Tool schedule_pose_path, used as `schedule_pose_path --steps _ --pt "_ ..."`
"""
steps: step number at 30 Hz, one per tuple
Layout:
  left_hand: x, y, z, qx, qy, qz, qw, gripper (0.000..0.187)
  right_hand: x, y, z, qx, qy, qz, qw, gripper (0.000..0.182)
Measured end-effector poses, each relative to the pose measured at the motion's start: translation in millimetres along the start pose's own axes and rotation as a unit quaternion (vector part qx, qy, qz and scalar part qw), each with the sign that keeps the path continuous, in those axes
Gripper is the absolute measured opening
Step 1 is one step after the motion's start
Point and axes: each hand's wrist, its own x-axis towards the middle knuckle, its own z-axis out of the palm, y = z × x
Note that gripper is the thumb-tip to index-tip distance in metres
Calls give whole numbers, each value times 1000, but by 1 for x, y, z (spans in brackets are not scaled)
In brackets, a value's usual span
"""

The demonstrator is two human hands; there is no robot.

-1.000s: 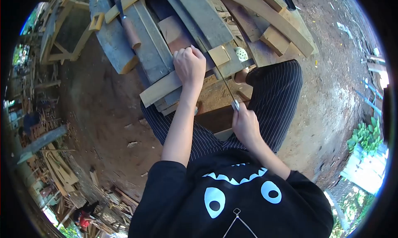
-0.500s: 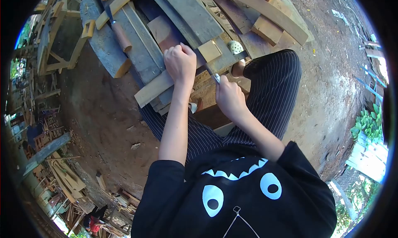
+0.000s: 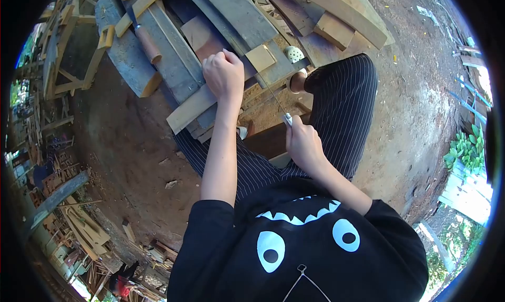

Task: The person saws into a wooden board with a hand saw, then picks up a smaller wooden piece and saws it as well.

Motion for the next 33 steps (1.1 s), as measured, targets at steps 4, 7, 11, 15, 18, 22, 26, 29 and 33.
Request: schedule_pose_path --steps 4,7,11,15,18,22,26,29,33 --pt "-2 -2 2 1 -6 21 1000 27 36 -9 10 6 44 -42 998 13" --pt "-1 0 -1 11 -9 -1 1000 26 42 -13 10 8 60 -39 997 15" --pt "3 1 2 6 6 1 1000 26 -3 9 2 12 27 -15 999 17" --pt "0 -3 2 2 -3 26 1000 26 36 -3 11 17 54 -52 997 17" --pt "0 -2 0 5 -13 8 1000 26 38 -9 12 4 59 -48 997 18" --pt "2 -1 1 1 -9 -2 1000 27 -8 12 3 0 21 -7 1000 19" --pt "0 -4 3 -2 0 26 1000 27 31 -2 10 18 64 -72 995 20" --pt "-5 0 -2 0 -21 11 1000 27 52 -22 9 -42 38 -46 997 19" --pt "-4 2 1 -4 -3 10 1000 28 -2 3 7 -11 16 -11 1000 19"
